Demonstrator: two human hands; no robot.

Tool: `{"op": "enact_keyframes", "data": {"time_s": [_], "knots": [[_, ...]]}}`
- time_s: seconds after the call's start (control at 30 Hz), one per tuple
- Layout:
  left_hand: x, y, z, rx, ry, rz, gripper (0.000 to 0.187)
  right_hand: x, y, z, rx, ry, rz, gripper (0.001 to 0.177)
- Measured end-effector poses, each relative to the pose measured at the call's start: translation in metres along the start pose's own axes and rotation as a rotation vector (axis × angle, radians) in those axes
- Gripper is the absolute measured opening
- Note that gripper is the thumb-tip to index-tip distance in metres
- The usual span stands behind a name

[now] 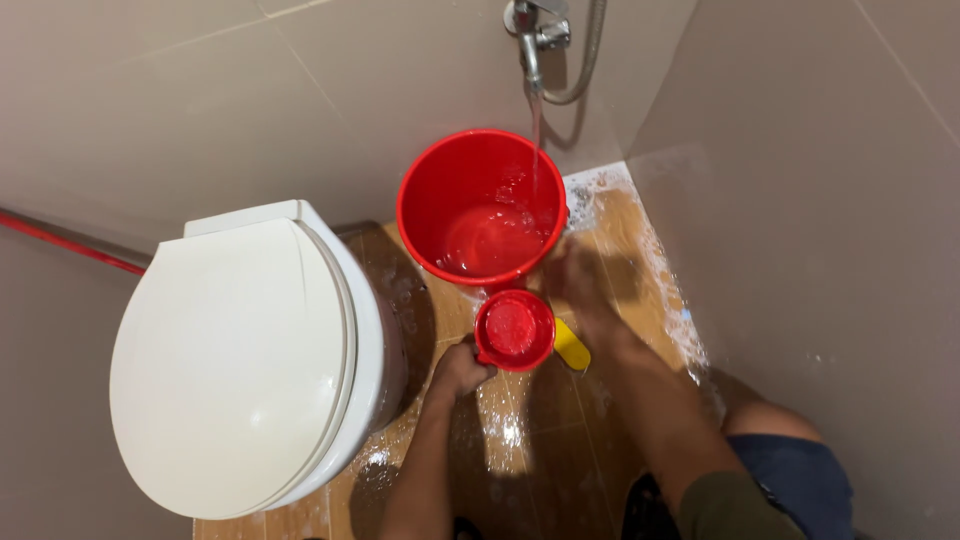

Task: Scrubbing a bathroom floor and drain area and removing hair debris.

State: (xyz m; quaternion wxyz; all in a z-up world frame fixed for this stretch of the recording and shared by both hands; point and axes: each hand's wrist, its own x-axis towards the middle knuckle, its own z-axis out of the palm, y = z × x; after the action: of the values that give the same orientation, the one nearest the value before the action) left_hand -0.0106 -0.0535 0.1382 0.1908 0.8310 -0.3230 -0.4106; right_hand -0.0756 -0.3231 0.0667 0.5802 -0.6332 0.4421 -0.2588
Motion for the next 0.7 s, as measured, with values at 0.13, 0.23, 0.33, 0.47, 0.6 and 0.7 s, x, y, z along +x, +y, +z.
{"op": "enact_keyframes", "data": {"time_s": [0.13, 0.23, 0.33, 0.47, 0.6, 0.7], "knots": [[0.007, -0.018, 0.014, 0.006, -0.003, -0.098, 0.055, -0.023, 0.080, -0.020, 0.335, -0.193, 0.254, 0.026], [0.012, -0.038, 0.024, 0.023, -0.010, -0.088, 0.054, -0.008, 0.098, 0.011, 0.511, -0.285, 0.381, 0.027], [0.005, -0.031, 0.023, 0.048, 0.000, -0.036, 0.051, -0.007, 0.091, -0.010, 0.217, -0.343, 0.249, 0.031], [0.007, -0.028, 0.028, 0.179, 0.032, -0.007, 0.041, 0.005, 0.061, -0.027, -0.419, -0.072, 0.101, 0.025], [-0.024, 0.004, -0.006, 0.032, -0.043, -0.093, 0.039, 0.021, 0.013, -0.047, -0.660, -0.071, 0.020, 0.027], [-0.040, 0.012, -0.023, -0.162, -0.086, -0.120, 0.045, 0.018, -0.013, -0.065, -0.630, 0.094, 0.055, 0.033]]}}
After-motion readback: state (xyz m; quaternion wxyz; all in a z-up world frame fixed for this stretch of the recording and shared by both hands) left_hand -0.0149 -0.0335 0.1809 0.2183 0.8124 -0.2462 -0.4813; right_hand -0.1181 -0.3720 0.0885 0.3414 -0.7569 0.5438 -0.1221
